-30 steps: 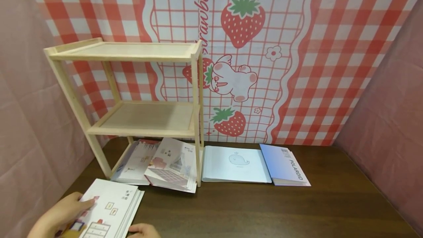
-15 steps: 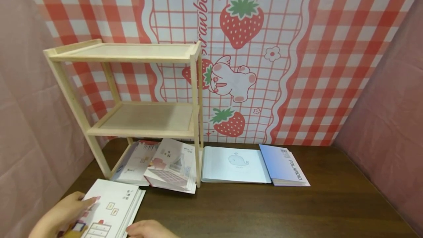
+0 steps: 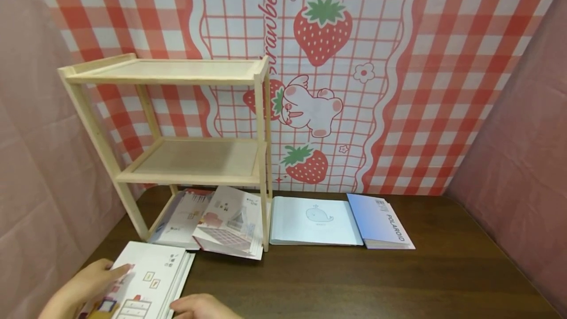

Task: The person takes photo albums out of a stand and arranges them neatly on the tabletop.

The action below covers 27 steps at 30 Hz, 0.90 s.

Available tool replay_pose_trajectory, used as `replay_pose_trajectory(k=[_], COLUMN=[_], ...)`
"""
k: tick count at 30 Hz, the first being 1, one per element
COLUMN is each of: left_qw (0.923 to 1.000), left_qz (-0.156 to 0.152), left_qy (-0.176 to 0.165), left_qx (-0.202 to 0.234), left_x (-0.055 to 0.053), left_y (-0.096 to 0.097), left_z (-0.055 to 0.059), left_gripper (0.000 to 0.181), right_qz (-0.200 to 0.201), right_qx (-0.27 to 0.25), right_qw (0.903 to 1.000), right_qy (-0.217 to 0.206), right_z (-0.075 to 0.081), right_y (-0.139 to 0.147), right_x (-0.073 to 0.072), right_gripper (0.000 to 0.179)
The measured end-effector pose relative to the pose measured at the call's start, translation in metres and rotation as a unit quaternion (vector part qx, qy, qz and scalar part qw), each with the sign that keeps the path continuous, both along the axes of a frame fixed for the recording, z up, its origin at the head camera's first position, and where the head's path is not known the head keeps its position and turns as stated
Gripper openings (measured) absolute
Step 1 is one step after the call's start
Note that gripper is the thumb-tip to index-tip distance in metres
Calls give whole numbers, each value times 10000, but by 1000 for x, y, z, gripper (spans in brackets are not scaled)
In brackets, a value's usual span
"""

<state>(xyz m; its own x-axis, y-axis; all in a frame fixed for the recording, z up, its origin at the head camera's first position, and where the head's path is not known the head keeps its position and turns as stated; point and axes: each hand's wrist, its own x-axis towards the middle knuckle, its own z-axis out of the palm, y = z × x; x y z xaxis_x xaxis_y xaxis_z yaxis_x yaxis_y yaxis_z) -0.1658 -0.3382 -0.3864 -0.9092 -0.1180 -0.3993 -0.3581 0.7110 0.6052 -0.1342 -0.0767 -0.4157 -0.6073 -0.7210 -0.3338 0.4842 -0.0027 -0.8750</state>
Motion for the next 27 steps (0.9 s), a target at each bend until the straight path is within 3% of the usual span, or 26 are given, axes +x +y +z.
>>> replay_pose_trajectory(k=[2, 5, 9, 12, 17, 22, 27], left_qw=[10000, 9998, 9976, 9966, 9986, 9903, 9857], left_qz=[22, 109, 292, 349, 56, -236, -380], left_qy=[1, 63, 133, 171, 517, 1138, 1262], left_qx=[-8, 142, 621, 724, 13, -759, -1046], left_x=[1, 3, 6, 8, 9, 9, 8], left_y=[0, 3, 8, 9, 7, 10, 17], left_z=[1, 3, 5, 7, 11, 18, 30], left_gripper=[84, 76, 64, 64, 67, 61, 66], right_qz=[26, 214, 188, -130, -662, -945, -1504], right_qx=[70, 88, 170, 246, 68, -526, -709], right_qw=[10000, 9987, 9994, 9989, 9971, 9939, 9832], right_qy=[-58, 448, 253, -370, -378, 194, 751], right_z=[2, 2, 3, 4, 4, 7, 20], right_y=[0, 2, 2, 0, -2, -1, 9], right_x=[0, -2, -2, -1, -4, -10, -18], right_gripper=[24, 19, 22, 33, 31, 27, 25])
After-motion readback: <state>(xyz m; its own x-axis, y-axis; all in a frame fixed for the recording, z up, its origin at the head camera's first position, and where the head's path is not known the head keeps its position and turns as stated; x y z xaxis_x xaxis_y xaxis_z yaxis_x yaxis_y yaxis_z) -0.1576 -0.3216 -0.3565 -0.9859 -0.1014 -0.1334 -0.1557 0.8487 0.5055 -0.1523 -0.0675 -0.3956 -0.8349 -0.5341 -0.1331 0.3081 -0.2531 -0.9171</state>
